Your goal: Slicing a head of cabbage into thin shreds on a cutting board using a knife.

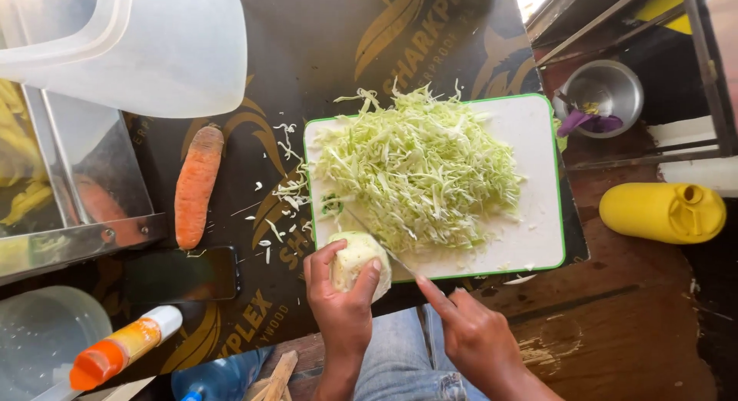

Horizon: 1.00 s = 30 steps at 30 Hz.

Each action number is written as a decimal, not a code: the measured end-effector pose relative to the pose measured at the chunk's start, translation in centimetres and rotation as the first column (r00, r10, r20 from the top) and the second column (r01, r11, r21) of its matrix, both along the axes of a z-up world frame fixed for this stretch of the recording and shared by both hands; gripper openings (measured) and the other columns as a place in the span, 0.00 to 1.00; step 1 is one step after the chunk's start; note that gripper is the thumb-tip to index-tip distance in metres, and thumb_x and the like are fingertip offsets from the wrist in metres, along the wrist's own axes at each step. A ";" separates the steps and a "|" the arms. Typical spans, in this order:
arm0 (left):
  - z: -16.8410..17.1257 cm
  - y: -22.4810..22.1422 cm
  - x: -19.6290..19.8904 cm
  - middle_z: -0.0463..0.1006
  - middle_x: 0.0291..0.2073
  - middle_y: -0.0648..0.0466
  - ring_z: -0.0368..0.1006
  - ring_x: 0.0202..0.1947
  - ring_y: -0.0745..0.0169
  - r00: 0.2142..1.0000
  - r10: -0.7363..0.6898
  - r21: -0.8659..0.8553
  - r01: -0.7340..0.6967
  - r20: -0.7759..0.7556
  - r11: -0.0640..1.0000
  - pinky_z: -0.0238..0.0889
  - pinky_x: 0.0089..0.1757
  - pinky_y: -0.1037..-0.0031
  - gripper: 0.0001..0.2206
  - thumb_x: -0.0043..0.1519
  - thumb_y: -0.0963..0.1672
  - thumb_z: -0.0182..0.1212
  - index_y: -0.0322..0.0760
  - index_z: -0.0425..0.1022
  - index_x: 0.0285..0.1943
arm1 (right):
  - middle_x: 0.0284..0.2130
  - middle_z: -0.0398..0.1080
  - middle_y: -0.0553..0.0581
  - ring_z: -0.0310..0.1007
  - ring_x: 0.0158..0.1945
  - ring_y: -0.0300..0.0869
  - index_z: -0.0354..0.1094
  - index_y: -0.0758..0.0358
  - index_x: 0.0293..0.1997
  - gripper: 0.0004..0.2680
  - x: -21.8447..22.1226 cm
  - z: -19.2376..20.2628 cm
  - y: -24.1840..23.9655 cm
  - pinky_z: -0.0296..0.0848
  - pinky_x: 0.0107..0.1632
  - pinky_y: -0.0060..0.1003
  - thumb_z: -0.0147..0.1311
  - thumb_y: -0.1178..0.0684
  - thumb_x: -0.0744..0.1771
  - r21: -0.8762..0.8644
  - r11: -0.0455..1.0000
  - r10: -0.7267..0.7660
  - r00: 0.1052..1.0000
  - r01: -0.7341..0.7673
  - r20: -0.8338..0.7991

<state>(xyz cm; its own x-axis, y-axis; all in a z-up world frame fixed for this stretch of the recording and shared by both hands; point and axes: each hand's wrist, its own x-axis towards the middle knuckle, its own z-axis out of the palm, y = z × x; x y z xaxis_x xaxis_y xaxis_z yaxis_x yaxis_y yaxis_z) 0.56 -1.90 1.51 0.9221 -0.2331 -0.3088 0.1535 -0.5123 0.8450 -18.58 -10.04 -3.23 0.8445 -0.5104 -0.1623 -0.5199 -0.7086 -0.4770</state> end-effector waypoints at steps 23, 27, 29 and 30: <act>-0.6 -0.1 -1.0 0.72 0.46 0.52 0.74 0.47 0.57 0.986 -0.044 -0.041 0.051 0.163 0.998 0.68 0.46 0.69 0.17 0.51 0.43 0.72 0.42 0.76 0.49 | 0.29 0.68 0.53 0.71 0.24 0.62 0.59 0.32 0.71 0.25 1.6 1.4 0.3 0.69 0.29 0.61 0.47 0.56 0.65 0.076 0.993 -0.091 0.994 0.095 -0.053; -0.4 0.3 -1.1 0.71 0.48 0.52 0.73 0.49 0.57 0.991 -0.008 -0.049 0.015 0.137 0.999 0.70 0.47 0.68 0.18 0.51 0.43 0.71 0.42 0.76 0.51 | 0.27 0.62 0.51 0.67 0.21 0.60 0.56 0.30 0.73 0.29 -0.8 0.9 0.5 0.68 0.22 0.61 0.47 0.59 0.63 -0.051 0.998 -0.031 0.997 0.027 -0.077; 0.3 -0.2 -1.0 0.73 0.50 0.46 0.77 0.46 0.53 0.994 0.101 -0.192 -0.107 -0.041 0.976 0.75 0.41 0.68 0.19 0.51 0.42 0.69 0.43 0.72 0.52 | 0.27 0.65 0.51 0.69 0.24 0.62 0.56 0.27 0.72 0.28 0.0 2.2 -0.2 0.67 0.27 0.61 0.45 0.58 0.64 0.039 0.995 -0.087 0.993 0.090 -0.080; 0.8 -0.4 -1.2 0.74 0.53 0.41 0.80 0.44 0.48 0.955 0.175 -0.296 -0.244 -0.240 0.924 0.80 0.36 0.67 0.21 0.52 0.41 0.68 0.43 0.69 0.54 | 0.27 0.68 0.51 0.70 0.28 0.64 0.57 0.23 0.71 0.27 0.0 3.1 -0.3 0.66 0.31 0.62 0.43 0.58 0.66 0.134 0.978 -0.147 0.984 0.160 -0.100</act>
